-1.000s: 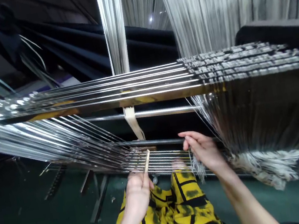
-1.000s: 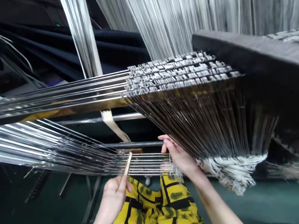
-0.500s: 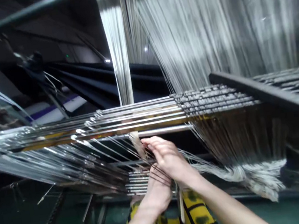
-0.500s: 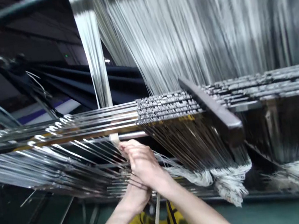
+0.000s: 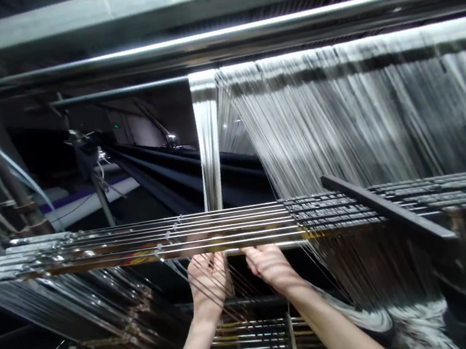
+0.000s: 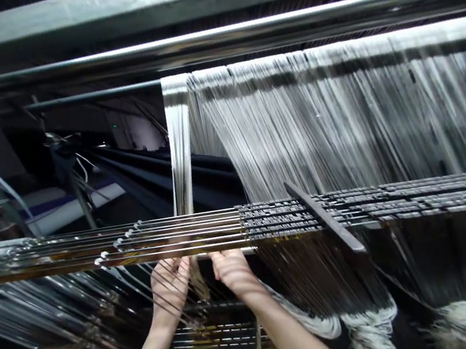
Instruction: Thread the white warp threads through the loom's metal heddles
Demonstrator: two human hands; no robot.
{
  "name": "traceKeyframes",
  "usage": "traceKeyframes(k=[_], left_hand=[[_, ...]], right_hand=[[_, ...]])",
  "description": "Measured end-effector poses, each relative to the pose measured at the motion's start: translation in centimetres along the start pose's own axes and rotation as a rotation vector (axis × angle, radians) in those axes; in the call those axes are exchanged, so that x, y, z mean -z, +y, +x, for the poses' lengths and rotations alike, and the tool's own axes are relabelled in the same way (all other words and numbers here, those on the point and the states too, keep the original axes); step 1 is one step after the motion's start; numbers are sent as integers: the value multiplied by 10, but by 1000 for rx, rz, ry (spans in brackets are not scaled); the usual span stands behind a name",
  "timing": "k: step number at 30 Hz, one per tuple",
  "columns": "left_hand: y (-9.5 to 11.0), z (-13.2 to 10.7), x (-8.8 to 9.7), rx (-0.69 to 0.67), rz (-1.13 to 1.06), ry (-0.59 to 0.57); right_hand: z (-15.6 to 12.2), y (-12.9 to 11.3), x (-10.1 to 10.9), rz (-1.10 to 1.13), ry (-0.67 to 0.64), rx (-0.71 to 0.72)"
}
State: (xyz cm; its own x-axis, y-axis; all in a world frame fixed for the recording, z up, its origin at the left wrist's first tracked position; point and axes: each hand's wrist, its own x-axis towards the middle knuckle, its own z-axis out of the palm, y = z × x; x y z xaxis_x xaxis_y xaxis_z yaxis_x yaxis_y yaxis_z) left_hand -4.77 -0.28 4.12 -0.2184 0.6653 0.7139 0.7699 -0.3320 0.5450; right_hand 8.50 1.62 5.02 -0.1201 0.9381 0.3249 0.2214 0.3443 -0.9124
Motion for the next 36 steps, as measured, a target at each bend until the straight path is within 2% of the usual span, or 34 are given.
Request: traceKeyframes(k=[3, 5, 7, 11, 13, 19, 23, 26, 32, 36], left_hand=[[-2, -7, 4, -219, 6, -41], [-4, -9, 6, -296, 79, 7], [-5, -9, 8, -274, 102, 48], [-3, -7, 5, -185, 43, 32], [-2, -8, 2, -171, 69, 39], [-4, -7, 4, -167, 197, 2], [-6, -3, 12, -219, 285, -19], [-6, -7, 10, -256, 318, 8], [4, -27, -12, -357, 294, 65], [5, -19, -11, -271, 381, 136]], right_hand=[[-7, 3, 7, 46, 77, -60], [-10, 3, 8, 96, 99, -82], [-9, -1, 6, 116, 86, -88], [-3, -9, 0, 77, -36, -95], [-3, -9, 2, 87, -39, -100], [-9, 1, 14, 127, 24, -128], [-4, -6, 5, 106, -20, -128], [-1, -10, 1, 85, -47, -137], [-5, 11, 25, 1, 30, -166], [-6, 22, 32, -26, 50, -173]])
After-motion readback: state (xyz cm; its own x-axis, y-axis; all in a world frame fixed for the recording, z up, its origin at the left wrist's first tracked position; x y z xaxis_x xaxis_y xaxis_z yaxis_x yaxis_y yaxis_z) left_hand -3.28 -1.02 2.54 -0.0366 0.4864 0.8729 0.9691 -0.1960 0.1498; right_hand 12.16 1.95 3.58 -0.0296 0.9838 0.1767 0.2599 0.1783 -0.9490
